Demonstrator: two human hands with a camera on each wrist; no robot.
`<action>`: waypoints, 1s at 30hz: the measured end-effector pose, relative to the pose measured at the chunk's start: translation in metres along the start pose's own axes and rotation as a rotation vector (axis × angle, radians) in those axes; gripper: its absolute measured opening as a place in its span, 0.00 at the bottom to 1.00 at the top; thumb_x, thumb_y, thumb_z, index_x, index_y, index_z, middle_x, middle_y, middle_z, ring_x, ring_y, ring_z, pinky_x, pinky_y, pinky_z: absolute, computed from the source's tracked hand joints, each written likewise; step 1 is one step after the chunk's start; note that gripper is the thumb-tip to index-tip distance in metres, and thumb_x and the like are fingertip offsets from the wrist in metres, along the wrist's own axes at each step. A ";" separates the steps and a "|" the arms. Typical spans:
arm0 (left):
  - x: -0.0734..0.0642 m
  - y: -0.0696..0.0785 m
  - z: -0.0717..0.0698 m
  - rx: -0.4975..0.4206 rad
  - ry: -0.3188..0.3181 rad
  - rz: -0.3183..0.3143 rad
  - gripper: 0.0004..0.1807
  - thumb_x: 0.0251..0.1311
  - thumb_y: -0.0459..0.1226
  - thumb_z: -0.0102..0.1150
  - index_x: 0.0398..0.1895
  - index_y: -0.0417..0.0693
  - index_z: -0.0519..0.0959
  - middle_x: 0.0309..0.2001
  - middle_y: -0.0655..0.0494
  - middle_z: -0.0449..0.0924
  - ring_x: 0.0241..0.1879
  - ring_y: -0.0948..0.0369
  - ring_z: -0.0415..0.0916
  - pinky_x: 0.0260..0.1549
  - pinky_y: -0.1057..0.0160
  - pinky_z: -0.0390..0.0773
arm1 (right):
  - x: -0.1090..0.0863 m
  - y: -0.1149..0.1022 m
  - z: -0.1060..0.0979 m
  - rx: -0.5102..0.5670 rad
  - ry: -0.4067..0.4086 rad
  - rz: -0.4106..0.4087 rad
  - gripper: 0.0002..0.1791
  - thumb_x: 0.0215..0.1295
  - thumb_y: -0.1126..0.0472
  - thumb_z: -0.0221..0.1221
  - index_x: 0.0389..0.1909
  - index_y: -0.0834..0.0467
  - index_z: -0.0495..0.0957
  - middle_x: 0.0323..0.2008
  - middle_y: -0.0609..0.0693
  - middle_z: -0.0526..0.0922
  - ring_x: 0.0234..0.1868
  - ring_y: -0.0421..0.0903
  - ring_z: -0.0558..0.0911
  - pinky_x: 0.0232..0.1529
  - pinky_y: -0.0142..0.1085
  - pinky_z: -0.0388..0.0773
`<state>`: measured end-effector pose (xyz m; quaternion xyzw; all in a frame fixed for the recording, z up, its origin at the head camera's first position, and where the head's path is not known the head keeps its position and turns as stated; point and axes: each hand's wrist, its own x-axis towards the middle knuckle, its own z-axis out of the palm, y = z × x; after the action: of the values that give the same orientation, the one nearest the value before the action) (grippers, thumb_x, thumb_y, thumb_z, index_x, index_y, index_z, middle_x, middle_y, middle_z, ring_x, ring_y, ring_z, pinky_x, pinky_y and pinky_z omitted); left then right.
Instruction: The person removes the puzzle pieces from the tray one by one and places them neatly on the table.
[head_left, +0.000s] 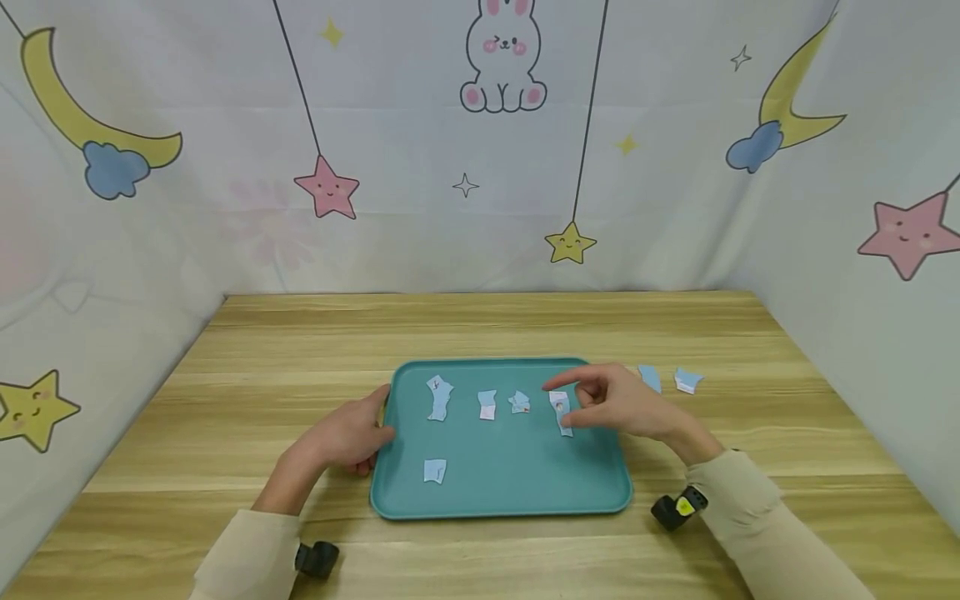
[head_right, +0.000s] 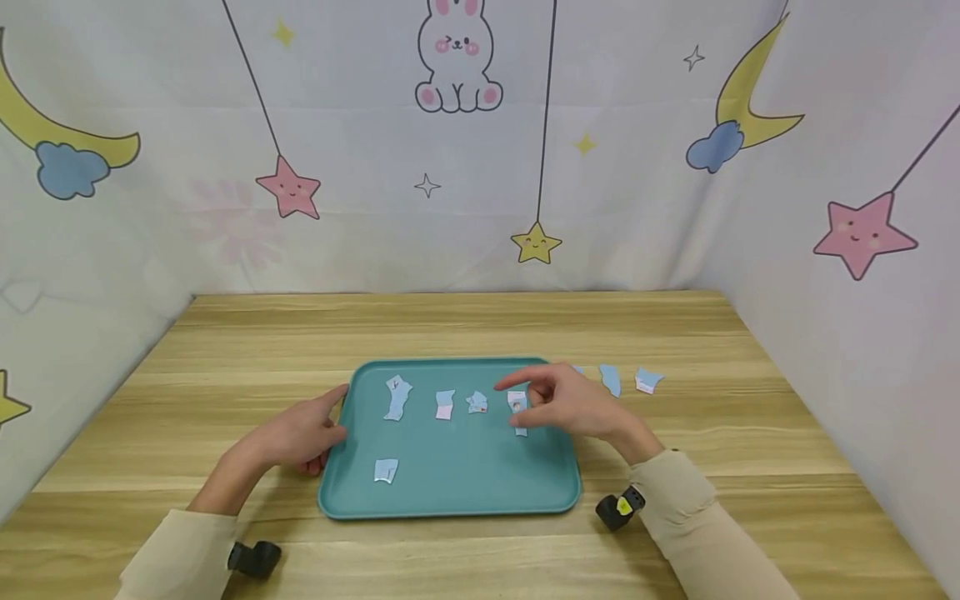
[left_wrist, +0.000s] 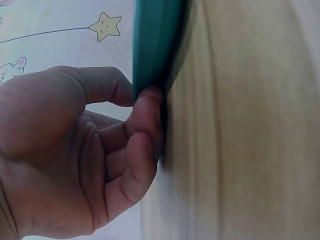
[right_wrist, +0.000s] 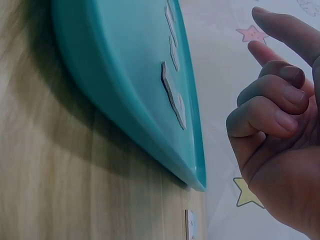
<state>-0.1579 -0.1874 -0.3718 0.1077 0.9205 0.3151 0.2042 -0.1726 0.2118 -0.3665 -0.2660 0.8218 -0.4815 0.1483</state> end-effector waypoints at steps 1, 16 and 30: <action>0.000 0.000 0.000 0.000 -0.002 0.002 0.42 0.71 0.31 0.50 0.83 0.28 0.45 0.15 0.52 0.75 0.13 0.60 0.75 0.16 0.63 0.76 | 0.001 -0.001 0.001 -0.002 -0.002 0.003 0.27 0.63 0.61 0.73 0.62 0.64 0.82 0.19 0.43 0.64 0.22 0.38 0.64 0.26 0.31 0.64; -0.001 0.000 0.000 -0.002 -0.005 0.003 0.42 0.71 0.31 0.50 0.83 0.28 0.45 0.15 0.52 0.75 0.13 0.60 0.75 0.16 0.63 0.76 | 0.012 -0.008 0.015 -0.007 -0.074 -0.021 0.25 0.65 0.62 0.71 0.63 0.62 0.82 0.20 0.43 0.66 0.22 0.37 0.66 0.28 0.30 0.67; 0.000 0.000 0.001 0.006 0.003 -0.009 0.42 0.71 0.31 0.49 0.83 0.28 0.45 0.15 0.52 0.75 0.13 0.60 0.74 0.16 0.63 0.74 | 0.026 -0.021 0.036 -0.017 -0.152 -0.062 0.25 0.65 0.62 0.70 0.63 0.62 0.82 0.19 0.42 0.64 0.22 0.36 0.63 0.29 0.30 0.65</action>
<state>-0.1574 -0.1870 -0.3721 0.1036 0.9223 0.3116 0.2038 -0.1695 0.1624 -0.3656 -0.3281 0.8037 -0.4574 0.1930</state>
